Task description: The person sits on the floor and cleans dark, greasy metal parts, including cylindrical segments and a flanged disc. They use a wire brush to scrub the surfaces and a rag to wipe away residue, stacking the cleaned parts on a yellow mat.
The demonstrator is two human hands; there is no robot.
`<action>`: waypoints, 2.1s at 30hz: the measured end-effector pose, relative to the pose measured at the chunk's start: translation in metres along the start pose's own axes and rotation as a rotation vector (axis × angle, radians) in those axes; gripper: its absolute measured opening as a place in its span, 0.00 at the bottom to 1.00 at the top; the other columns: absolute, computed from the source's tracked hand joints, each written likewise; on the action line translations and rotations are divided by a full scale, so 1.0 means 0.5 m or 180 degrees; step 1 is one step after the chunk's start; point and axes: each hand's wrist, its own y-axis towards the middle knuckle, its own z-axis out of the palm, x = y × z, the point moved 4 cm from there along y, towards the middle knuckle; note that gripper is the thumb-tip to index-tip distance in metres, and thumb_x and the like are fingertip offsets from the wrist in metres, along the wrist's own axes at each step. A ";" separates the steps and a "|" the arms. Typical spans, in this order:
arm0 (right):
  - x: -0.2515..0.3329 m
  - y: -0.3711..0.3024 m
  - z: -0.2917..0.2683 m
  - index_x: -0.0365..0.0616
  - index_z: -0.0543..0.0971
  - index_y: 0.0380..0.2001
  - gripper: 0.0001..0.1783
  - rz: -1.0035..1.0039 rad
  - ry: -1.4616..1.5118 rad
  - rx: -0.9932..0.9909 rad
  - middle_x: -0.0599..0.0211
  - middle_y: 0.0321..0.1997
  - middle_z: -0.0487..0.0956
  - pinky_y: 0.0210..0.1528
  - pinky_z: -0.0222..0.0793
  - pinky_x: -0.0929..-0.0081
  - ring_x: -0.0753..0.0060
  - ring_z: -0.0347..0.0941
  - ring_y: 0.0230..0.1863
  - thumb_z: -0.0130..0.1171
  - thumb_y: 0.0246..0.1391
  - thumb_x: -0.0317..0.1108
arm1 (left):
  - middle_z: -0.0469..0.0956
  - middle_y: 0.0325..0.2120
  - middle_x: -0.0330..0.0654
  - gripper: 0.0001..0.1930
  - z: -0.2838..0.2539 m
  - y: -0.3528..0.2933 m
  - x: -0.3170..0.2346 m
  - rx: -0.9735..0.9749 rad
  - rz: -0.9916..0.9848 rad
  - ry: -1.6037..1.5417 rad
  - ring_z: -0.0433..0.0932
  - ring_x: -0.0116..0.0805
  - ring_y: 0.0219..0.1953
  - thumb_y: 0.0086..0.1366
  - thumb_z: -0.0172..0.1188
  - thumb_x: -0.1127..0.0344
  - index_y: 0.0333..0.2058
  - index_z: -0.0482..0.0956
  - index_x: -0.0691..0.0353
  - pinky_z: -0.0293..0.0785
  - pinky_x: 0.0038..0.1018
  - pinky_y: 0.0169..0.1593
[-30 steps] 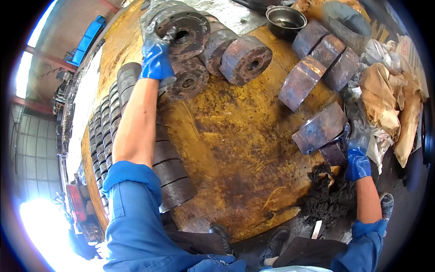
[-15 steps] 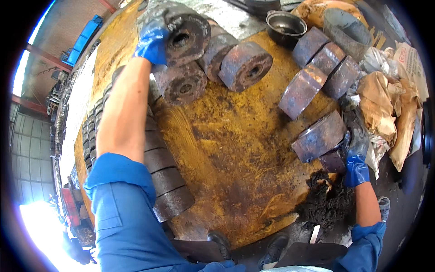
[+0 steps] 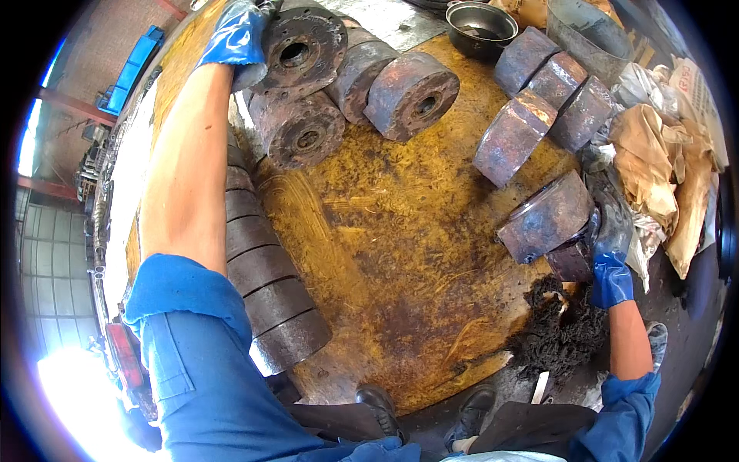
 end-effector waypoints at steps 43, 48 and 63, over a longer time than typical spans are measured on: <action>-0.003 0.007 -0.016 0.42 0.82 0.53 0.19 -0.0008 -0.0061 -0.0097 0.49 0.56 0.83 0.67 0.66 0.47 0.40 0.76 0.59 0.56 0.66 0.41 | 0.81 0.56 0.49 0.25 0.030 -0.201 -0.224 -0.0686 0.0091 -0.0863 0.80 0.49 0.59 0.70 0.61 0.51 0.61 0.77 0.56 0.74 0.42 0.65; -0.019 -0.005 0.008 0.39 0.82 0.52 0.21 0.0137 -0.0217 0.0048 0.47 0.56 0.82 0.67 0.66 0.48 0.43 0.75 0.61 0.56 0.66 0.43 | 0.68 0.70 0.48 0.40 0.163 -0.315 -0.341 0.0183 0.0365 -0.0340 0.68 0.50 0.70 0.64 0.65 0.42 0.71 0.66 0.51 0.63 0.48 0.71; -0.025 -0.003 -0.001 0.43 0.84 0.51 0.20 -0.0243 -0.0172 -0.0365 0.49 0.51 0.85 0.60 0.71 0.49 0.43 0.79 0.54 0.55 0.67 0.46 | 0.75 0.62 0.59 0.32 0.174 -0.645 -0.291 -0.0628 -0.1623 -0.1566 0.72 0.55 0.66 0.69 0.64 0.50 0.64 0.73 0.65 0.66 0.43 0.71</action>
